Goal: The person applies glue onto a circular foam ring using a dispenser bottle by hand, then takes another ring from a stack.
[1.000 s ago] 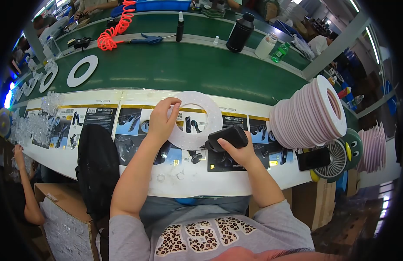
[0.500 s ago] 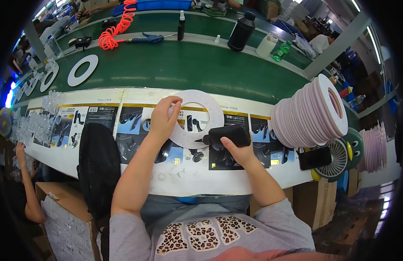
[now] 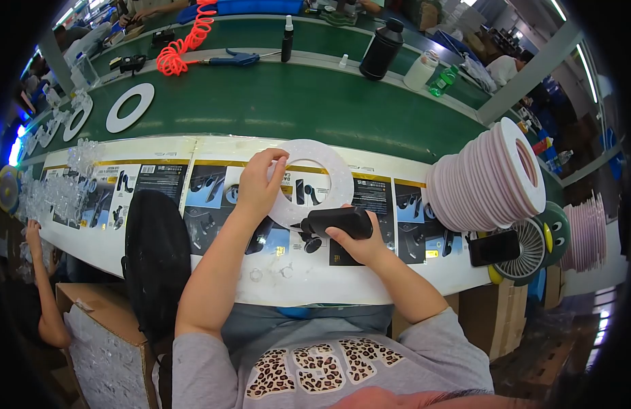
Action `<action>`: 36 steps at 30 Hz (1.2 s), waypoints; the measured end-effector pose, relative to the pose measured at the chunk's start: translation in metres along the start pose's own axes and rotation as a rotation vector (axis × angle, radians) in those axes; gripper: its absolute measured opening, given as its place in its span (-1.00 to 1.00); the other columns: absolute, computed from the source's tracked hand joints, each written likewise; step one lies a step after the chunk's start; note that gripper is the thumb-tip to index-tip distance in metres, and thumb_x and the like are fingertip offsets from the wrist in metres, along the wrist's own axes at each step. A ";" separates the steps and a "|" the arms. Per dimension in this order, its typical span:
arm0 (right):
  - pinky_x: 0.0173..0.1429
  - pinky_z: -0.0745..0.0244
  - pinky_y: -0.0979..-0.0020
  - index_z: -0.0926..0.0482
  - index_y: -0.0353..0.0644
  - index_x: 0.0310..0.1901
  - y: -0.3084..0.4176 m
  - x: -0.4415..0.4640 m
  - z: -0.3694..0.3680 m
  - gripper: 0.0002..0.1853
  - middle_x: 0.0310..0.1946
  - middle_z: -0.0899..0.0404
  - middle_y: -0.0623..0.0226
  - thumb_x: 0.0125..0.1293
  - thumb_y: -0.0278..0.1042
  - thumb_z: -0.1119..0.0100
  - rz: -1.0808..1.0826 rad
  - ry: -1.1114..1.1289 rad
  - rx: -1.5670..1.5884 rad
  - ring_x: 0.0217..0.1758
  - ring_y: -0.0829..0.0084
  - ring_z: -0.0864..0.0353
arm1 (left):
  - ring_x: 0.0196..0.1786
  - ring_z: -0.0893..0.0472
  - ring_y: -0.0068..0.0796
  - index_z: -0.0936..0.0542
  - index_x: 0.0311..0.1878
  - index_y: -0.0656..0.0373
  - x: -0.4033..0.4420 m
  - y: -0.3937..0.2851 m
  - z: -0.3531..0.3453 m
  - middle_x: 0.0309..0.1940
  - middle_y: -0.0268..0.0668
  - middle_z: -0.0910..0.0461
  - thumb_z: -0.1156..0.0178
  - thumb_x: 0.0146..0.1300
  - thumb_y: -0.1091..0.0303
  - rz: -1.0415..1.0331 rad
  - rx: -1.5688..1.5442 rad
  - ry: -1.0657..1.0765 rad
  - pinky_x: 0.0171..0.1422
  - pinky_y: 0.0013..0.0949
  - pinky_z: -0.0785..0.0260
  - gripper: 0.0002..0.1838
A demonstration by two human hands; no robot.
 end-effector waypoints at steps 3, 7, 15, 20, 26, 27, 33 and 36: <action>-0.32 -0.39 0.53 -0.58 -0.31 -0.32 0.001 0.001 -0.001 -0.73 -0.51 -0.53 0.35 0.11 -0.27 -0.38 0.016 0.008 -0.005 -0.48 0.57 -0.47 | -0.11 -0.56 -0.15 -0.53 -0.15 0.24 0.000 0.001 0.000 -0.22 -0.13 -0.59 -0.03 0.31 0.34 -0.006 0.000 -0.002 -0.01 -0.24 -0.41 -0.81; -0.30 -0.42 0.51 -0.61 -0.30 -0.28 0.000 0.001 0.000 -0.72 -0.48 -0.58 0.30 0.10 -0.26 -0.39 0.016 0.007 -0.014 -0.46 0.52 -0.53 | -0.12 -0.56 -0.14 -0.53 -0.14 0.24 -0.001 0.001 -0.001 -0.22 -0.12 -0.59 -0.03 0.31 0.34 0.000 -0.001 0.003 -0.01 -0.24 -0.41 -0.81; -0.32 -0.38 0.52 -0.59 -0.32 -0.32 -0.001 0.001 -0.001 -0.72 -0.51 -0.52 0.34 0.13 -0.25 -0.36 0.004 -0.001 0.002 -0.47 0.55 -0.47 | -0.12 -0.56 -0.15 -0.53 -0.14 0.24 -0.001 0.001 -0.001 -0.23 -0.13 -0.59 -0.04 0.31 0.34 -0.003 0.003 0.002 -0.01 -0.24 -0.41 -0.81; -0.32 -0.38 0.52 -0.59 -0.32 -0.32 0.000 0.002 -0.001 -0.72 -0.49 -0.54 0.33 0.13 -0.25 -0.36 0.032 0.008 -0.030 -0.47 0.55 -0.48 | -0.13 -0.56 -0.14 -0.53 -0.15 0.24 -0.001 0.002 -0.001 -0.23 -0.13 -0.59 -0.04 0.31 0.34 -0.002 0.009 -0.001 -0.02 -0.24 -0.41 -0.81; -0.30 -0.39 0.53 -0.58 -0.32 -0.32 0.001 0.001 -0.001 -0.73 -0.48 -0.56 0.32 0.13 -0.26 -0.37 0.003 0.009 -0.011 -0.45 0.57 -0.48 | -0.13 -0.56 -0.14 -0.53 -0.15 0.24 -0.001 0.001 -0.001 -0.22 -0.13 -0.59 -0.04 0.31 0.33 0.000 0.011 0.002 -0.03 -0.25 -0.41 -0.81; -0.30 -0.39 0.53 -0.58 -0.32 -0.32 0.000 0.001 0.000 -0.73 -0.48 -0.56 0.32 0.13 -0.26 -0.37 0.002 0.009 -0.010 -0.45 0.57 -0.48 | -0.13 -0.56 -0.14 -0.53 -0.15 0.24 -0.001 0.001 -0.002 -0.22 -0.13 -0.59 -0.04 0.31 0.33 -0.002 0.012 0.000 -0.03 -0.25 -0.41 -0.81; -0.26 -0.44 0.52 -0.63 -0.29 -0.22 -0.006 -0.001 0.002 -0.72 -0.41 -0.62 0.30 0.10 -0.29 -0.40 0.000 -0.059 0.048 -0.40 0.52 -0.58 | -0.12 -0.56 -0.14 -0.53 -0.15 0.23 -0.001 0.002 -0.001 -0.22 -0.14 -0.59 -0.04 0.31 0.34 -0.002 0.019 -0.006 -0.02 -0.24 -0.41 -0.81; -0.28 -0.42 0.54 -0.62 -0.30 -0.22 -0.004 0.000 0.004 -0.74 -0.41 -0.60 0.35 0.12 -0.33 -0.39 0.010 -0.140 0.104 -0.40 0.57 -0.56 | -0.11 -0.56 -0.14 -0.53 -0.15 0.24 0.000 0.001 0.000 -0.21 -0.14 -0.59 -0.04 0.31 0.34 0.001 0.025 -0.017 -0.02 -0.24 -0.41 -0.82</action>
Point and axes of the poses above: each hand's wrist, its own x-axis towards the middle knuckle, its own z-axis out of the back of the hand, y = z × x, the point moved 6 cm from there along x, towards the middle knuckle
